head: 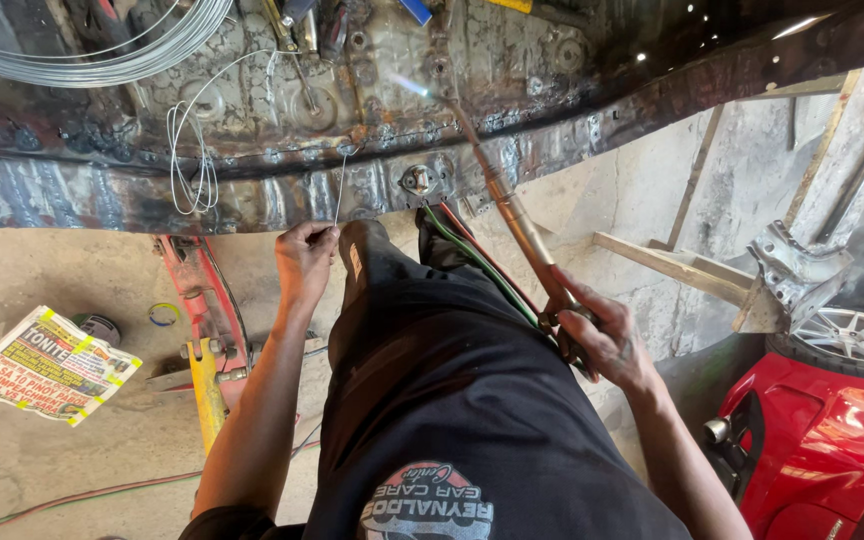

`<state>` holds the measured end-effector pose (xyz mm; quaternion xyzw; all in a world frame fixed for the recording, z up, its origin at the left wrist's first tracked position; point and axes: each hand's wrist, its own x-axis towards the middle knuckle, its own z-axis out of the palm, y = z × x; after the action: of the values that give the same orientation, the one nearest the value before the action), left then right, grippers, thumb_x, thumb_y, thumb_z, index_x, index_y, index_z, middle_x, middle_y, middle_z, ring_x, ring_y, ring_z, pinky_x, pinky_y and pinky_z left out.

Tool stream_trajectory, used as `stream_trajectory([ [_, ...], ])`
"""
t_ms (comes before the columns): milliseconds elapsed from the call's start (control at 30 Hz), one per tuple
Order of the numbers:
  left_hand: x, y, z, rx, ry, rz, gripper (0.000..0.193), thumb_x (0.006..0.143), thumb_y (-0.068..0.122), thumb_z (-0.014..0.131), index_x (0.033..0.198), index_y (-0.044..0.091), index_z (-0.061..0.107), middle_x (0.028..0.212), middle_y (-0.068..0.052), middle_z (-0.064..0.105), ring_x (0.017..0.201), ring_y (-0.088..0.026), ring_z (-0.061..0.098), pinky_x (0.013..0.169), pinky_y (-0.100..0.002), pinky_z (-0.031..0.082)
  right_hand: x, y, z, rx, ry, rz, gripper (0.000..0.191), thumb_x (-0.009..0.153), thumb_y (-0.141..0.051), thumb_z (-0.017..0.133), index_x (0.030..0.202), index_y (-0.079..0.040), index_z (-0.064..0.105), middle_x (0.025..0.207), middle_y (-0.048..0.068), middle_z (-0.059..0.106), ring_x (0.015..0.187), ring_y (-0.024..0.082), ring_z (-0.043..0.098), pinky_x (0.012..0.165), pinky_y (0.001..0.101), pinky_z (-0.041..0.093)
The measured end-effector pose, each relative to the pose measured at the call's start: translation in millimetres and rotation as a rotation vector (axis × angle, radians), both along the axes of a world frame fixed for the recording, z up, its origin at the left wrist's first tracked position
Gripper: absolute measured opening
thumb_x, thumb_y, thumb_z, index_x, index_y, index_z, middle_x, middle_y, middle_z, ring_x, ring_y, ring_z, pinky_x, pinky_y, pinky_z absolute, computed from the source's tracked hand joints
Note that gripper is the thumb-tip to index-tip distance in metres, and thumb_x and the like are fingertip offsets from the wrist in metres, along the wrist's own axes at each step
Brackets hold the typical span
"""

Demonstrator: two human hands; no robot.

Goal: The person lies under a car raised on a lift and gas-welds the underbody panel, holding a torch in one hand and a filler wire rod in the other, fusing seams along the metal. They reposition along the panel, adjust the wire, and continue welding multiple spots across the underbody.

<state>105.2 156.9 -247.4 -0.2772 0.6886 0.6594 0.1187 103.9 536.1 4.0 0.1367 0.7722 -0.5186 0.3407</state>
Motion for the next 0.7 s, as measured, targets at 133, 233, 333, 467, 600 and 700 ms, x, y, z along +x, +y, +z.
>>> stream_trajectory([
  [133, -5, 2, 4, -0.024, -0.018, 0.022, 0.012, 0.094, 0.008, 0.072, 0.1, -0.003, 0.075, 0.075, -0.002, 0.069, 0.061, -0.006, 0.058, 0.056, -0.024, 0.048, -24, -17, -13, 0.093, 0.131, 0.244, 0.059, 0.103, -0.029, 0.066, 0.157, -0.011, 0.048, 0.104, 0.007, 0.077, 0.078, 0.008, 0.067, 0.07, 0.025, 0.056],
  [233, -7, 3, 2, -0.046, -0.025, 0.008, 0.012, 0.094, 0.008, 0.072, 0.098, -0.003, 0.075, 0.074, -0.002, 0.069, 0.062, -0.006, 0.058, 0.056, -0.024, 0.047, -42, -35, -18, 0.22, -0.101, 0.247, 0.06, 0.095, -0.029, 0.066, 0.153, -0.019, 0.052, 0.078, 0.006, 0.072, 0.056, 0.01, 0.057, 0.051, 0.028, 0.051],
  [333, -9, 4, -3, -0.086, 0.037, 0.008, 0.012, 0.094, 0.008, 0.072, 0.098, -0.003, 0.075, 0.076, -0.002, 0.07, 0.064, -0.005, 0.059, 0.059, -0.024, 0.048, -57, -58, -24, 0.192, -0.157, 0.272, 0.058, 0.095, -0.025, 0.064, 0.151, -0.02, 0.052, 0.077, 0.003, 0.069, 0.052, 0.01, 0.058, 0.048, 0.0286, 0.052],
  [467, -8, 9, -7, -0.083, 0.03, 0.034, 0.011, 0.094, 0.007, 0.073, 0.098, -0.003, 0.076, 0.075, -0.002, 0.07, 0.065, -0.005, 0.06, 0.059, -0.024, 0.049, -70, -79, -28, 0.122, -0.098, 0.301, 0.055, 0.097, -0.024, 0.062, 0.151, -0.017, 0.052, 0.076, 0.003, 0.069, 0.052, 0.009, 0.058, 0.047, 0.0281, 0.051],
  [600, -7, 16, -7, -0.077, -0.009, 0.066, 0.011, 0.093, 0.007, 0.073, 0.097, -0.002, 0.075, 0.076, -0.002, 0.071, 0.063, -0.006, 0.06, 0.057, -0.025, 0.049, -76, -87, -29, 0.132, -0.103, 0.297, 0.056, 0.097, -0.023, 0.061, 0.152, -0.016, 0.051, 0.075, 0.004, 0.068, 0.051, 0.009, 0.059, 0.045, 0.0274, 0.05],
  [700, -7, 18, -4, -0.039, -0.002, 0.085, 0.01, 0.094, 0.007, 0.072, 0.097, -0.002, 0.075, 0.076, -0.002, 0.071, 0.064, -0.005, 0.059, 0.058, -0.024, 0.049, -78, -89, -30, 0.151, -0.103, 0.309, 0.056, 0.096, -0.021, 0.061, 0.151, -0.014, 0.052, 0.075, 0.005, 0.069, 0.051, 0.009, 0.059, 0.045, 0.0274, 0.051],
])
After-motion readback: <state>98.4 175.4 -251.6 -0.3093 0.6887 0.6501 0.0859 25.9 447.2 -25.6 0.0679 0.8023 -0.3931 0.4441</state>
